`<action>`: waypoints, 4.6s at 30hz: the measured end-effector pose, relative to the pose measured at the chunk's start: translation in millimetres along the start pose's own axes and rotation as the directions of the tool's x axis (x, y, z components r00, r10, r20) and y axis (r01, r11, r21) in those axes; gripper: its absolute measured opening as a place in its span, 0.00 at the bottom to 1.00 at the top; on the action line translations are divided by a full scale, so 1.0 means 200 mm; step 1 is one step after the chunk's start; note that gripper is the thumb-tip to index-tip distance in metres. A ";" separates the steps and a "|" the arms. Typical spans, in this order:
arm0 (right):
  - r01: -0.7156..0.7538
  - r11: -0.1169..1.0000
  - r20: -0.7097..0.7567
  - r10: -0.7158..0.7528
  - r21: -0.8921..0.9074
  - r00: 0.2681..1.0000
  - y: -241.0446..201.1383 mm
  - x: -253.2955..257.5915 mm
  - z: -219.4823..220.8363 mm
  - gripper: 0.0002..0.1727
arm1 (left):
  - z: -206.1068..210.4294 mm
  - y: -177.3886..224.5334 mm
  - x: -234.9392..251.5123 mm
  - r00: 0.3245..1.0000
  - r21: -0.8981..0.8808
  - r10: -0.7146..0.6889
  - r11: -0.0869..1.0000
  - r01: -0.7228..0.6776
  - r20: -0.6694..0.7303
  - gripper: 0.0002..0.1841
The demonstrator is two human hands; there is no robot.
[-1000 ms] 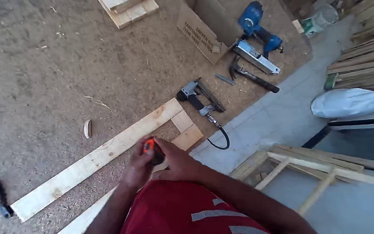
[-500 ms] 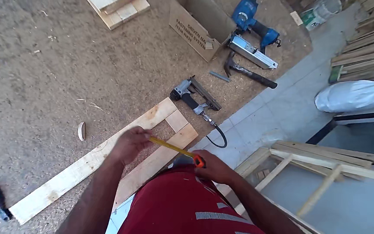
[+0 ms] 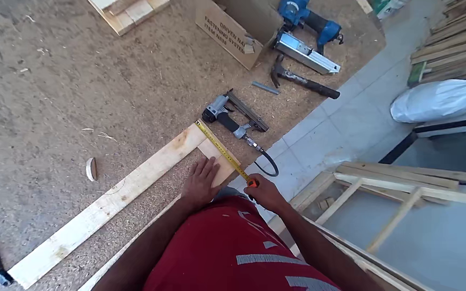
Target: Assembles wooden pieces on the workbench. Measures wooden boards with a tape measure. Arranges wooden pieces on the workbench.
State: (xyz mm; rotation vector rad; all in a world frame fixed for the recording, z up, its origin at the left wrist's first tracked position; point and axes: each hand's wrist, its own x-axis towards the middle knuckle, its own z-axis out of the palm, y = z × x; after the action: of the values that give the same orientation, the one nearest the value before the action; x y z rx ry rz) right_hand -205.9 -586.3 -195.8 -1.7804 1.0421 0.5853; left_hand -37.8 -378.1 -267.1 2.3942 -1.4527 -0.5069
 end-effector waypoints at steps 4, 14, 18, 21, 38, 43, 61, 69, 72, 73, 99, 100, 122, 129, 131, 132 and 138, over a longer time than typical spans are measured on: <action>0.048 0.997 -0.038 -0.050 -0.061 0.998 0.13 -0.04 0.00 0.31 | 0.00 0.01 0.00 1.000 0.038 0.000 0.999 0.000 -0.001 0.41; 0.029 0.998 -0.040 -0.031 -0.057 0.999 0.12 -0.05 0.03 0.31 | -0.01 0.00 0.01 1.000 0.066 -0.008 0.998 0.009 -0.013 0.45; 0.035 0.998 -0.047 -0.038 -0.058 0.998 0.11 -0.05 0.03 0.31 | -0.02 0.00 0.01 1.000 0.059 -0.024 0.998 0.023 0.007 0.45; 0.041 0.997 -0.046 -0.044 -0.067 0.998 0.11 -0.04 0.03 0.30 | -0.03 0.00 0.02 0.999 0.073 -0.044 0.996 0.041 0.032 0.45; 0.165 0.959 -0.119 -0.141 0.231 0.983 0.19 -0.12 -0.05 0.33 | -0.37 -0.04 0.43 0.970 0.172 0.131 0.971 -0.167 0.203 0.38; 0.176 0.953 -0.143 -0.144 0.246 0.979 0.25 -0.12 -0.11 0.32 | -0.44 -0.06 0.56 0.922 0.221 0.297 0.909 -0.353 0.248 0.34; -0.021 0.999 0.010 0.021 -0.029 1.000 0.04 -0.01 -0.04 0.33 | -0.45 -0.43 0.25 0.886 0.100 -0.457 0.881 0.463 -0.077 0.53; 0.035 0.996 0.003 -0.035 -0.076 0.999 0.12 -0.03 -0.09 0.37 | -0.38 -0.43 0.26 0.889 0.127 -0.438 0.882 0.453 -0.132 0.51; 0.036 0.997 -0.010 -0.036 -0.075 0.999 0.12 -0.03 -0.09 0.37 | -0.40 -0.41 0.28 0.879 0.126 -0.461 0.871 0.474 -0.119 0.50; 0.038 0.997 -0.015 -0.039 -0.073 0.999 0.13 -0.02 -0.08 0.37 | -0.40 -0.41 0.28 0.879 0.128 -0.462 0.871 0.475 -0.116 0.50; 0.034 0.999 -0.010 -0.033 0.018 0.999 0.16 0.00 -0.03 0.34 | -0.37 -0.45 0.30 0.877 0.155 -0.454 0.866 0.476 -0.157 0.49; 0.035 0.999 -0.009 -0.035 0.018 0.999 0.16 0.00 -0.03 0.34 | -0.37 -0.45 0.30 0.876 0.153 -0.457 0.865 0.478 -0.152 0.49; 0.101 0.987 -0.020 -0.099 0.126 0.995 0.18 -0.05 -0.04 0.35 | -0.34 -0.45 0.30 0.887 0.173 -0.413 0.877 0.449 -0.206 0.49; 0.035 0.987 -0.018 -0.032 0.157 0.999 0.45 -0.22 -0.07 0.31 | -0.34 -0.45 0.29 0.885 0.189 -0.405 0.874 0.448 -0.229 0.49; -0.010 0.986 -0.013 0.012 0.164 1.000 0.51 -0.24 -0.08 0.30 | -0.33 -0.45 0.29 0.886 0.189 -0.399 0.875 0.445 -0.237 0.48; -0.019 0.987 -0.017 0.022 0.158 1.000 0.52 -0.24 -0.08 0.29 | -0.33 -0.45 0.29 0.886 0.190 -0.399 0.875 0.444 -0.235 0.49; -0.020 0.998 -0.047 0.022 0.058 0.999 0.44 -0.21 -0.08 0.28 | -0.33 -0.46 0.29 0.889 0.189 -0.394 0.878 0.439 -0.233 0.49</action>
State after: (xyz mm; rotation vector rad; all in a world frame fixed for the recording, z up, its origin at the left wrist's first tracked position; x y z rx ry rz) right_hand -304.4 -599.5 -201.2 -1.7426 1.1012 0.5227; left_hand 88.3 -385.4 -255.1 2.8755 -0.9560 -0.1919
